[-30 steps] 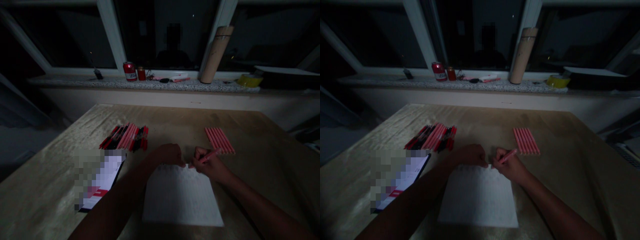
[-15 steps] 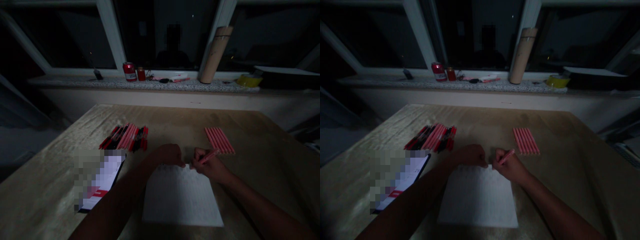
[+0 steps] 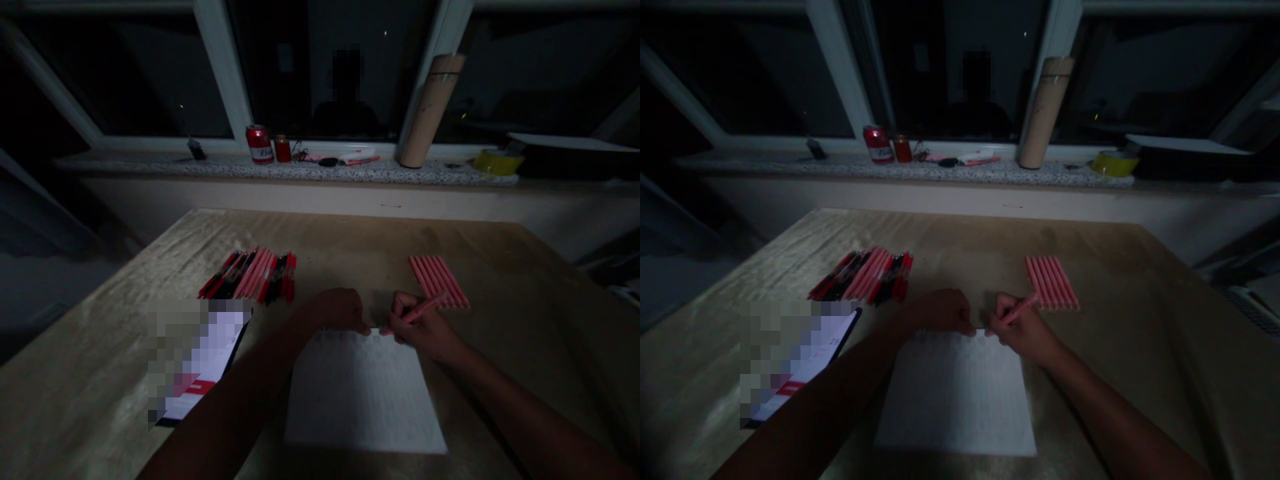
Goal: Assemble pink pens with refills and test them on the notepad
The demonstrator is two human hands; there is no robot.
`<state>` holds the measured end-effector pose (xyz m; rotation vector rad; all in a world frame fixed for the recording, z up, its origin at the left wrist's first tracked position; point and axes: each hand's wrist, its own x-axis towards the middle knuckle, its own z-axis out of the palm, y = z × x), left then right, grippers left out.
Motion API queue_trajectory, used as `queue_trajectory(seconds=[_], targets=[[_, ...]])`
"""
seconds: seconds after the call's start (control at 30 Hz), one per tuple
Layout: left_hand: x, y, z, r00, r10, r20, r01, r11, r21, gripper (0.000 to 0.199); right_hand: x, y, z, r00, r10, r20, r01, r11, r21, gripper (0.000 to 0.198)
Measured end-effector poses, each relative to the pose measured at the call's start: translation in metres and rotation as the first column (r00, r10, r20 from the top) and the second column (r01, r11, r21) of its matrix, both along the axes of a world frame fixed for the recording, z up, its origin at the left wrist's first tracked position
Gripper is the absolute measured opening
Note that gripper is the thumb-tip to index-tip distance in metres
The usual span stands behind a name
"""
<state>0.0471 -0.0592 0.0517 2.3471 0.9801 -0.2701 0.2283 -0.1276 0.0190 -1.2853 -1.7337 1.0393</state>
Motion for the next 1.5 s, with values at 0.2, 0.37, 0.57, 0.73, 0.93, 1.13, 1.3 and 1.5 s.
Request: queue_trajectory(seconds=[0.2,0.37,0.57,0.73,0.93,1.13,1.3,1.5], targets=[[-0.001,0.0,-0.002,0.999,0.042,0.022,-0.042,0.999,-0.009,0.031,0.001,-0.001,0.001,0.993,0.094,0.067,-0.096,0.995,0.02,0.026],[-0.002,0.002,-0.005,1.0,-0.011,0.014,0.011,1.0,0.005,0.032,0.001,-0.001,0.002,1.0,0.022,-0.014,-0.023,0.997,-0.07,0.024],[-0.003,0.003,-0.008,1.0,-0.008,0.028,0.008,1.0,-0.01,0.032,-0.001,-0.001,0.003,0.996,-0.049,-0.08,0.043,0.996,-0.081,0.027],[-0.004,0.001,-0.003,0.992,-0.003,0.123,0.017,0.994,-0.106,0.024,0.001,0.002,-0.006,0.987,-0.124,-0.1,0.124,0.992,-0.013,0.028],[-0.002,-0.002,0.001,0.945,-0.021,0.326,0.082,0.982,-0.172,0.026,-0.003,0.004,-0.006,0.957,-0.228,-0.182,0.219,0.973,-0.067,0.032],[-0.012,0.008,-0.009,0.92,0.084,0.382,0.04,0.952,-0.304,0.029,-0.004,0.008,-0.006,0.817,-0.277,-0.505,0.197,0.958,-0.207,0.036],[-0.018,0.014,-0.013,0.935,0.098,0.341,0.024,0.941,-0.336,0.029,0.0,0.013,-0.002,0.569,-0.338,-0.75,0.126,0.937,-0.327,0.055],[-0.018,0.015,-0.012,0.926,0.064,0.371,0.061,0.947,-0.314,0.03,0.003,0.016,-0.001,0.504,-0.258,-0.824,-0.035,0.947,-0.318,0.047]])
